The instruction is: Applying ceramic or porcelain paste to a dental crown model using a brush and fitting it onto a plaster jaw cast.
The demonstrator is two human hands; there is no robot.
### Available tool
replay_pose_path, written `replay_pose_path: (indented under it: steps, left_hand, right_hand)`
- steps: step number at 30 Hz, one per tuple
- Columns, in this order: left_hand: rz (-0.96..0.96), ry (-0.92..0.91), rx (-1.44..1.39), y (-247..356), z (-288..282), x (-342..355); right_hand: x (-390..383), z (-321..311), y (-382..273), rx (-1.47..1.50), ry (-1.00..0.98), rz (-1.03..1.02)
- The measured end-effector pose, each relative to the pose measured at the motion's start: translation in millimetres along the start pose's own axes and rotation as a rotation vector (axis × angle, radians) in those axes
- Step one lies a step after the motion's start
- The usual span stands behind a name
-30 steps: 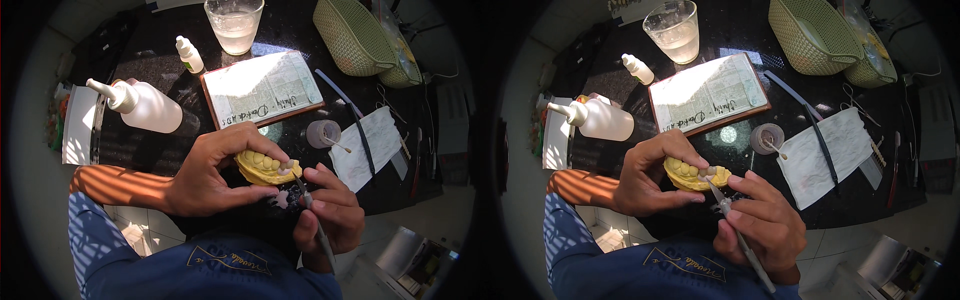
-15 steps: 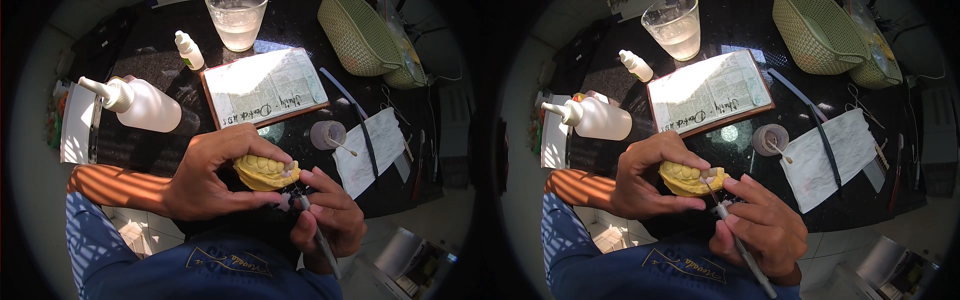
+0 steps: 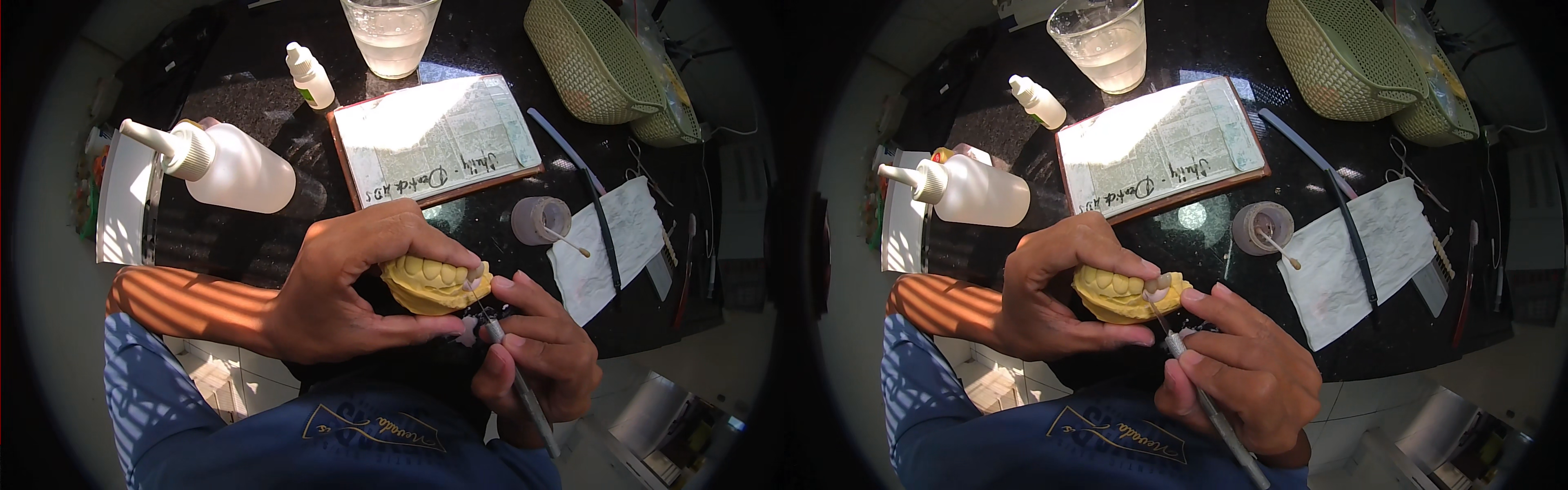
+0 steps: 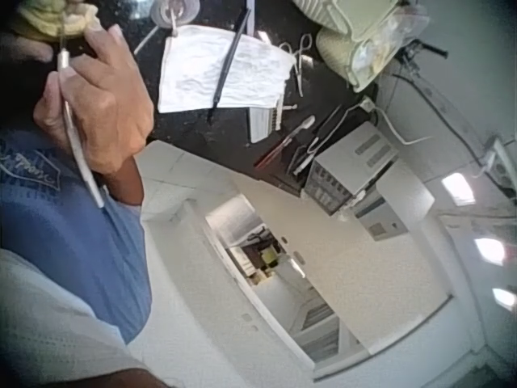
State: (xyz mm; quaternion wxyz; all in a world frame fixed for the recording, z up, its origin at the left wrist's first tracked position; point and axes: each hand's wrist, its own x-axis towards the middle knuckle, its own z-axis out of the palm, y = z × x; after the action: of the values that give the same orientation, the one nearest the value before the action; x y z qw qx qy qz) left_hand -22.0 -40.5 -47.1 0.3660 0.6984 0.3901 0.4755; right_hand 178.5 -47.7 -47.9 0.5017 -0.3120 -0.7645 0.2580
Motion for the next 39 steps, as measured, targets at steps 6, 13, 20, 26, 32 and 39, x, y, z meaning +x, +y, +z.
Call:
replay_pose_path:
  steps: [6, 13, 20, 26, 32, 39]
  left_hand:
    - [0.011, 0.002, -0.002, 1.2, -0.6, 0.1]
    - [0.007, -0.006, -0.007, 0.8, -0.8, 0.2]
    - [-0.005, 0.001, -0.016, 2.7, 0.1, 1.1]
    - [0.001, -0.001, -0.013, 2.0, -0.3, 0.9]
    - [0.005, 0.002, -0.012, 1.6, 0.5, 1.0]
    - [0.000, 0.006, -0.006, 2.2, -0.2, 1.6]
  right_hand:
    - [1.7, -1.2, -1.0, -0.018, -0.022, -0.003]
    - [-2.0, -1.5, -5.1, -0.018, -0.039, 0.032]
    - [-0.8, -1.9, -1.0, -0.010, -0.025, -0.010]
    - [0.5, -2.3, -2.6, -0.016, -0.037, -0.003]
    - [-1.1, -2.1, -6.1, -0.043, -0.070, 0.036]
    - [0.2, -0.5, -2.0, -0.047, -0.035, -0.015]
